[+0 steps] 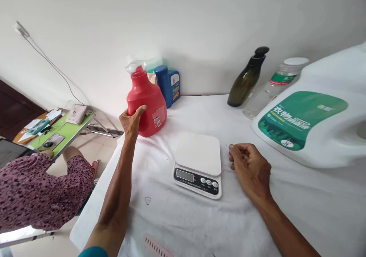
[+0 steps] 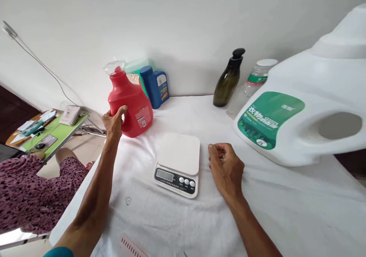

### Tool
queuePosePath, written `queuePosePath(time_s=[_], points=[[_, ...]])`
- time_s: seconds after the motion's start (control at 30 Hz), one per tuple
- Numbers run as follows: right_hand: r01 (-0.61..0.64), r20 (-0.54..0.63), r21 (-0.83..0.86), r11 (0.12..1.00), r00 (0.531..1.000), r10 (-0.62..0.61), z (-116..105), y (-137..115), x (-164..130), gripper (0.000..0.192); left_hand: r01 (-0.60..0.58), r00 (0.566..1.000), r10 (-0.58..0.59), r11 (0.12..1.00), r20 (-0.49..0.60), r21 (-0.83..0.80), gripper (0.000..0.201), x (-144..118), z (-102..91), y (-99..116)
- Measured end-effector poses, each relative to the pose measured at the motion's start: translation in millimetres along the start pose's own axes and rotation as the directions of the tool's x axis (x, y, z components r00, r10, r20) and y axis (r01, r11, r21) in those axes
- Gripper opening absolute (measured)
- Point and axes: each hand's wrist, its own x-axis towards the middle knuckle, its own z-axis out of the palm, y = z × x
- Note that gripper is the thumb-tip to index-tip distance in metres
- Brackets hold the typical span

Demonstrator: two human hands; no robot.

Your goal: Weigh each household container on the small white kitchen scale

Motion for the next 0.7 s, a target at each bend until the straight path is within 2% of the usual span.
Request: queuePosePath(time_s=[0.17, 0.37, 0.57, 0.7], points=[[0.013, -0.009, 0.003, 1.0, 1.0, -0.013, 0.6, 1.1, 1.9, 0.045, -0.068, 0.998, 0.069, 0.993, -0.003, -0.094, 0.058, -3.8, -6.1, 33.3], [0.003, -0.017, 0.043, 0.999, 1.0, -0.003, 0.5, 0.1, 1.5, 0.041, -0.04, 0.982, 0.08, 0.974, 0.173, -0.223, 0.075, -37.2, -15.7, 72.0], [-0.01, -0.026, 0.144, 0.99, 1.0, 0.014, 1.8, -0.1, 1.3, 0.038, 0.078, 0.945, 0.019, 0.956, 0.325, -0.284, 0.08, -80.2, -13.0, 78.6], [-0.008, -0.052, 0.207, 0.978, 0.998, 0.02, 2.2, 2.3, 2.5, 0.037, 0.14, 0.921, -0.023, 0.951, 0.388, -0.275, 0.081, -97.6, -5.0, 76.9]])
